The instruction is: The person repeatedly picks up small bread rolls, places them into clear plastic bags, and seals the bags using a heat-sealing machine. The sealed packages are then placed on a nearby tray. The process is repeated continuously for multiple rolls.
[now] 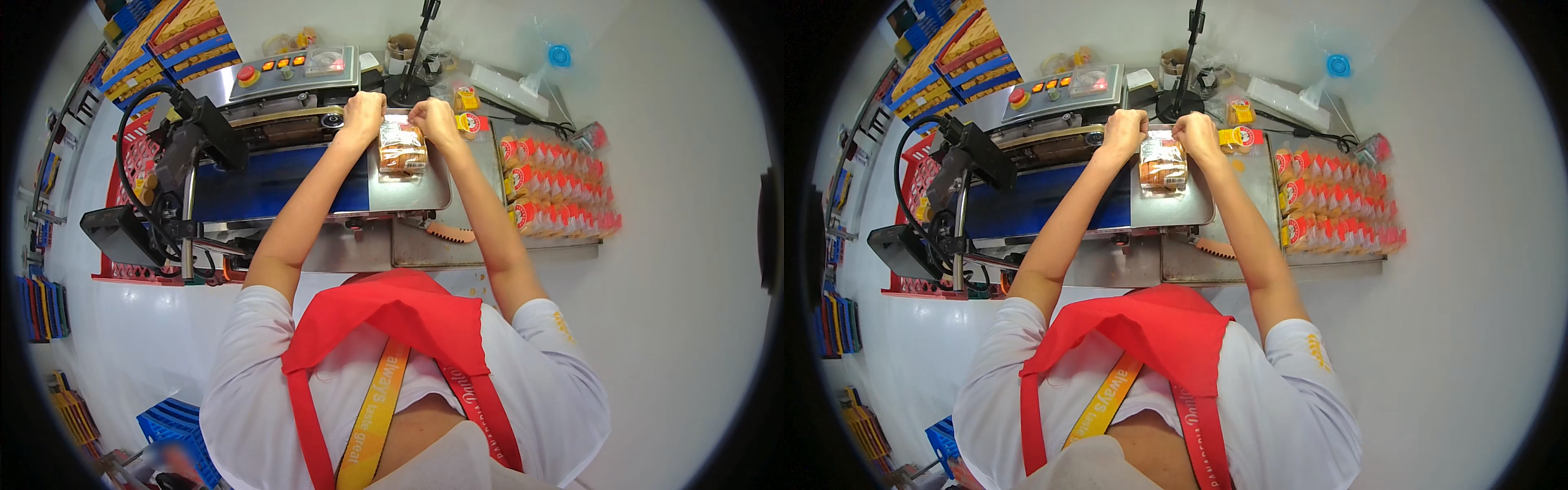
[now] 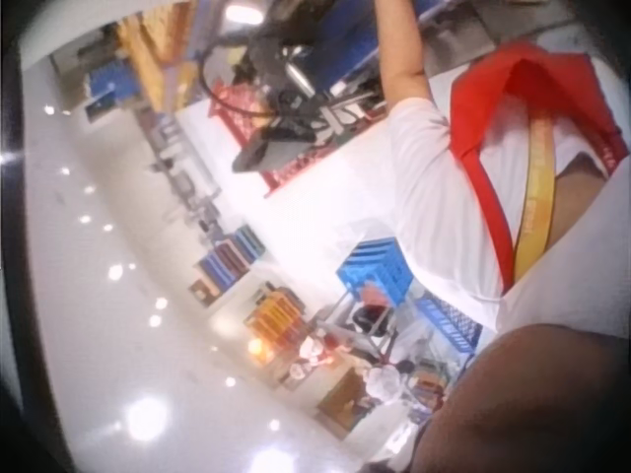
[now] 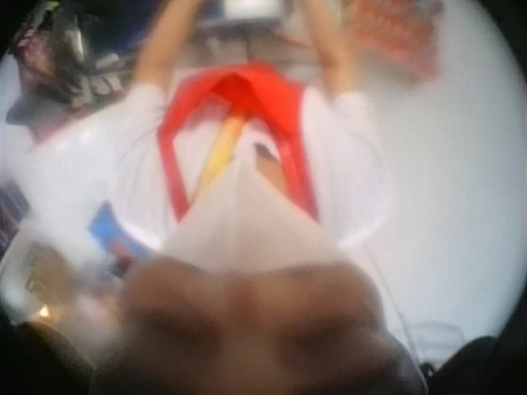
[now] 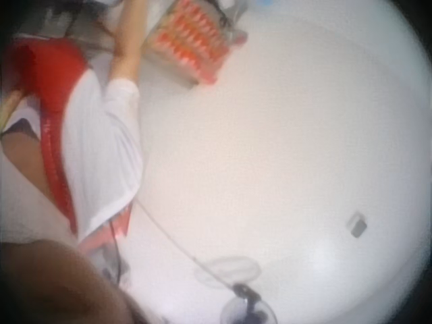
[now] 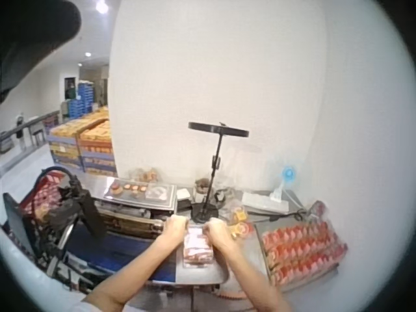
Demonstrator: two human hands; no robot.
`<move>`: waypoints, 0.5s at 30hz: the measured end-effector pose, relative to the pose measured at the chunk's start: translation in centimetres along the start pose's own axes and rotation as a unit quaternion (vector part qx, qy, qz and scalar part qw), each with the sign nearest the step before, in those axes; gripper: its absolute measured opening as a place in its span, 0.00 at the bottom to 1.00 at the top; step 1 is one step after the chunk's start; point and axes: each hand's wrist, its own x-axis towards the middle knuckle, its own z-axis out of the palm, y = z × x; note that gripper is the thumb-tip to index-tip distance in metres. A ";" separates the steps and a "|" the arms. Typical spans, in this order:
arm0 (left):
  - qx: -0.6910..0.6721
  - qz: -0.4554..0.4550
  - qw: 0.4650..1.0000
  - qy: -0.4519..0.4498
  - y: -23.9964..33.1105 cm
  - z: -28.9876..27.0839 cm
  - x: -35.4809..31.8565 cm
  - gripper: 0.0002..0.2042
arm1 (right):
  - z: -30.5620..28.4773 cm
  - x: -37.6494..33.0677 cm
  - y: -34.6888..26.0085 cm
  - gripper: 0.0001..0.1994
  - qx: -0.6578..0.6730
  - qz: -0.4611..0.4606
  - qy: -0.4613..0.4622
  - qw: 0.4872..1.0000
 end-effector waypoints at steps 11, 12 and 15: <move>-0.044 0.053 0.997 -0.030 -1.6 -0.2 -1.8 0.07 | -1.4 -1.3 -6.4 0.20 -0.163 -0.035 -0.181 0.969; -0.069 0.061 0.995 -0.031 -2.2 -0.7 -2.8 0.09 | -0.6 -1.3 -6.6 0.20 -0.169 -0.029 -0.188 0.967; -0.149 0.013 0.987 -0.057 -0.5 -4.8 -7.2 0.15 | 0.8 -1.6 -8.0 0.20 -0.138 -0.006 -0.140 0.981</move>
